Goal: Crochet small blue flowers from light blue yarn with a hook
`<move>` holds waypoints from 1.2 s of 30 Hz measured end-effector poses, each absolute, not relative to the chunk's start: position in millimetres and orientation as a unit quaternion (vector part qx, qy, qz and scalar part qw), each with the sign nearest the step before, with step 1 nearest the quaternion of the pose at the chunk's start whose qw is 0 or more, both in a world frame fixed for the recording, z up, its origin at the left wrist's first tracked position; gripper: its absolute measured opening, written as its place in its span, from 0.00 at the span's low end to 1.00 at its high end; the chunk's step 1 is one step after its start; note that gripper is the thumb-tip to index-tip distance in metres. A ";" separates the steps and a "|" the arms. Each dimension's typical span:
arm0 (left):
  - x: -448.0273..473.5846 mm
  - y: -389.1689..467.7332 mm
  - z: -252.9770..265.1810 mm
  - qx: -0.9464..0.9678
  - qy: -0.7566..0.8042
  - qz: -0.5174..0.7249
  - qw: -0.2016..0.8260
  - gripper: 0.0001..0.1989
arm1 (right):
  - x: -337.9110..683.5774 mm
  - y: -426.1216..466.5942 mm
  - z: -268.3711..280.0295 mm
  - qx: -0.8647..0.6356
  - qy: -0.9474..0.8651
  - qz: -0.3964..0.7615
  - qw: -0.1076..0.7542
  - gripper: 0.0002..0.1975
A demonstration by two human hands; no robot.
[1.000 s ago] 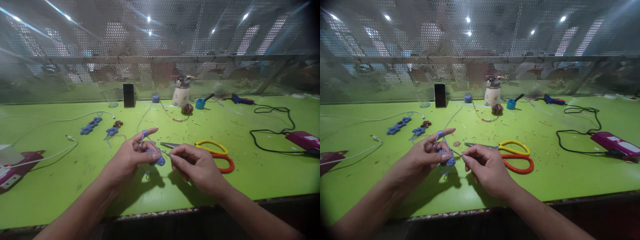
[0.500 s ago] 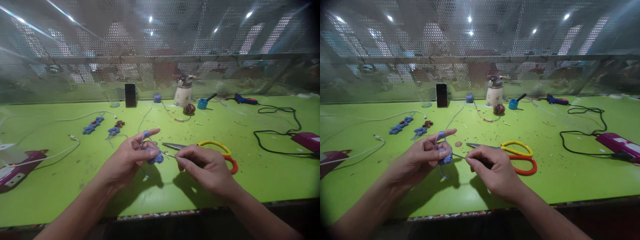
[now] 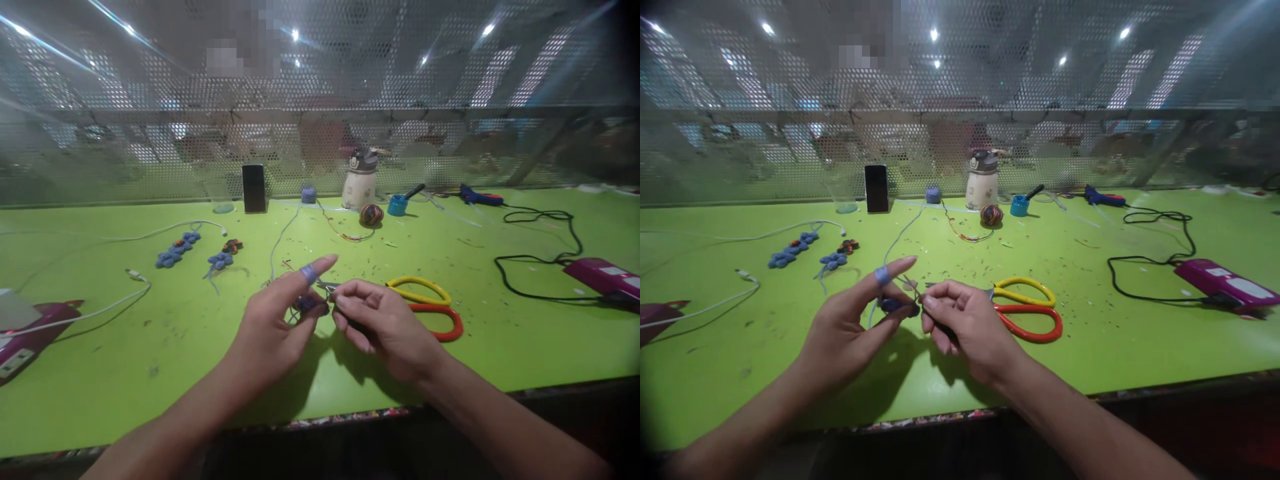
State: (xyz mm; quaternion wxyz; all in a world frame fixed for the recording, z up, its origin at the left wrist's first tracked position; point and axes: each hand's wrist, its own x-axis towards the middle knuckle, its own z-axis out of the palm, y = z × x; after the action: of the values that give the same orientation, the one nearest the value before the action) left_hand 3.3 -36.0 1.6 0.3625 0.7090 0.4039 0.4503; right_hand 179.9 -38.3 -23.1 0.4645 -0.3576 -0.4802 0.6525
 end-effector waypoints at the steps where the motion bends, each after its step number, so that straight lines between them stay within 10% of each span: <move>1: 3.3 -35.3 1.2 0.681 0.398 0.465 0.403 0.28 | 179.7 -38.5 -23.9 -0.350 -0.471 0.656 0.475 0.13; 8: -3.4 -29.3 9.8 0.458 0.341 0.487 0.661 0.40 | 184.7 -44.5 -23.7 -0.393 -0.611 0.477 0.494 0.07; 13: -9.9 -27.3 14.0 0.403 0.327 0.481 0.707 0.32 | 193.5 -47.4 -20.7 -0.387 -0.740 0.202 0.512 0.02; 20: -9.2 -24.6 2.3 0.530 0.364 0.410 0.647 0.16 | 191.4 -46.9 -21.0 -0.362 -0.651 0.462 0.481 0.05; 31: 2.1 -33.2 -6.7 0.738 0.374 0.418 0.374 0.29 | 180.5 -37.2 -24.2 -0.359 -0.492 0.645 0.461 0.12; 36: 1.4 -33.4 -1.5 0.574 0.346 0.449 0.590 0.28 | 179.1 -39.5 -27.2 -0.339 -0.488 0.632 0.498 0.11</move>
State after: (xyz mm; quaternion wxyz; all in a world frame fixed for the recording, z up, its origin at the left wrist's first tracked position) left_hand 1.4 -33.4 -1.5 0.5904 0.5743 0.3459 0.4494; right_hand 179.1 -39.5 -27.2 0.4977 -0.3390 -0.4882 0.6317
